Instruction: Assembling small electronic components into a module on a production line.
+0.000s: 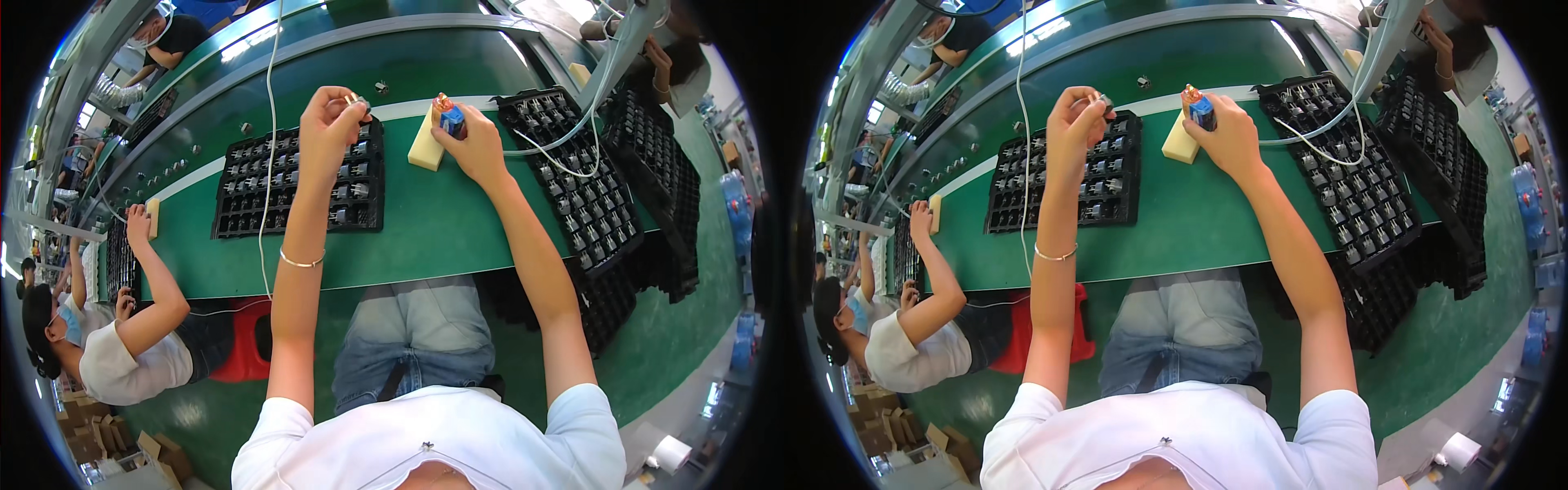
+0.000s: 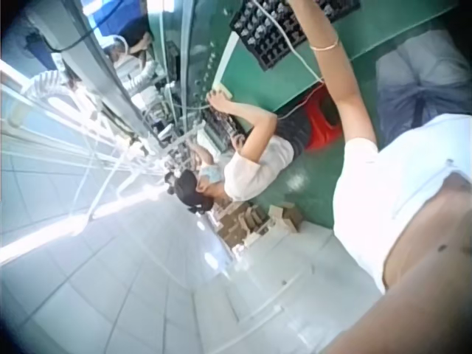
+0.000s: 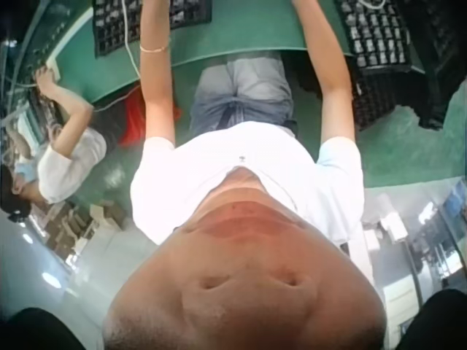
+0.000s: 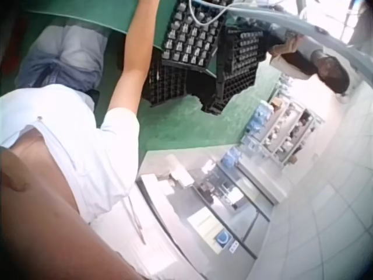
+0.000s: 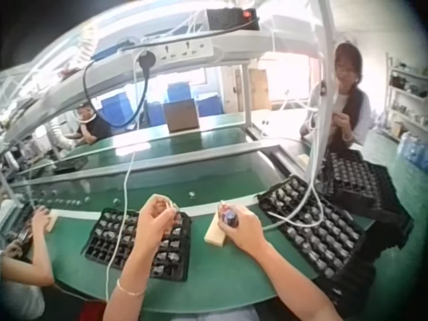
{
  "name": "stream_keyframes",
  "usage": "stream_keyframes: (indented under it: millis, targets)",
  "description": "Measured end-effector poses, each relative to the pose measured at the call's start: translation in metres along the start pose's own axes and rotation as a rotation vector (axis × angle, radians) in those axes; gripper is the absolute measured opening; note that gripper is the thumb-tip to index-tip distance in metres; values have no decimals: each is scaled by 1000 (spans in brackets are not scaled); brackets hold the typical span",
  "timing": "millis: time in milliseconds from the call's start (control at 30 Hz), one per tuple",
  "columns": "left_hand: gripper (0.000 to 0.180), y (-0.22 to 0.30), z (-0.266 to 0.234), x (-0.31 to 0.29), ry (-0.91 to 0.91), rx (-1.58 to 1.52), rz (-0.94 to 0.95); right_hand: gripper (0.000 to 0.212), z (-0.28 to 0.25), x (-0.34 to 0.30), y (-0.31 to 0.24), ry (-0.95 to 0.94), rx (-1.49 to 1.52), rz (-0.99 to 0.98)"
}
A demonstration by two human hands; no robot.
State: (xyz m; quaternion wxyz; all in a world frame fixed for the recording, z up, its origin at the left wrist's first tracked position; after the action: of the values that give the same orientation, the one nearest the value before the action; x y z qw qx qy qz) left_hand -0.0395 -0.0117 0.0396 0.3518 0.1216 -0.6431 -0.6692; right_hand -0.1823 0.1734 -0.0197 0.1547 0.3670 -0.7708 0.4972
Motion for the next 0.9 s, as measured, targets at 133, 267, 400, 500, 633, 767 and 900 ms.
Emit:
stream_keyframes:
  millis: [133, 267, 400, 500, 633, 767, 900]
  targets:
    - [14, -41, 6, 11, -9, -135, -186, 44, 0, -1, -1, -3, 24, 7]
    - [22, -70, 3, 6, 1, -189, -329, 43, -1, 0, 1, 61, 23, -42]
    - [28, -77, 0, 4, -23, -276, -362, 42, -1, 4, -1, -32, 10, 31]
    - [29, -81, 1, 3, -34, -308, -405, 40, 0, 6, -2, -24, 24, 37]
    - [21, -78, 0, -1, 8, -328, -387, 37, 13, 23, -3, -69, -11, 41]
    - [14, -82, -2, -1, 16, -331, -347, 36, 44, 66, 18, -95, -17, 76]
    - [15, -88, -2, 1, -26, -305, -368, 38, 69, 107, 50, -74, -88, 92]
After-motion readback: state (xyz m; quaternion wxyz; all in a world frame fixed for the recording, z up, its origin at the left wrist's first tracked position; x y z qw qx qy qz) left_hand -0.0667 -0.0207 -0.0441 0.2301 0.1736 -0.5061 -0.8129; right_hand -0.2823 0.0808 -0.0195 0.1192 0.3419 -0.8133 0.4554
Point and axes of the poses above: each hand's wrist, its own x-axis towards the middle knuckle, its own z-axis out of the palm, y = z × x, the point moved 5 cm from there along x, towards the middle knuckle, and after that the axes turned 5 degrees about y, right-handed, at the moved point
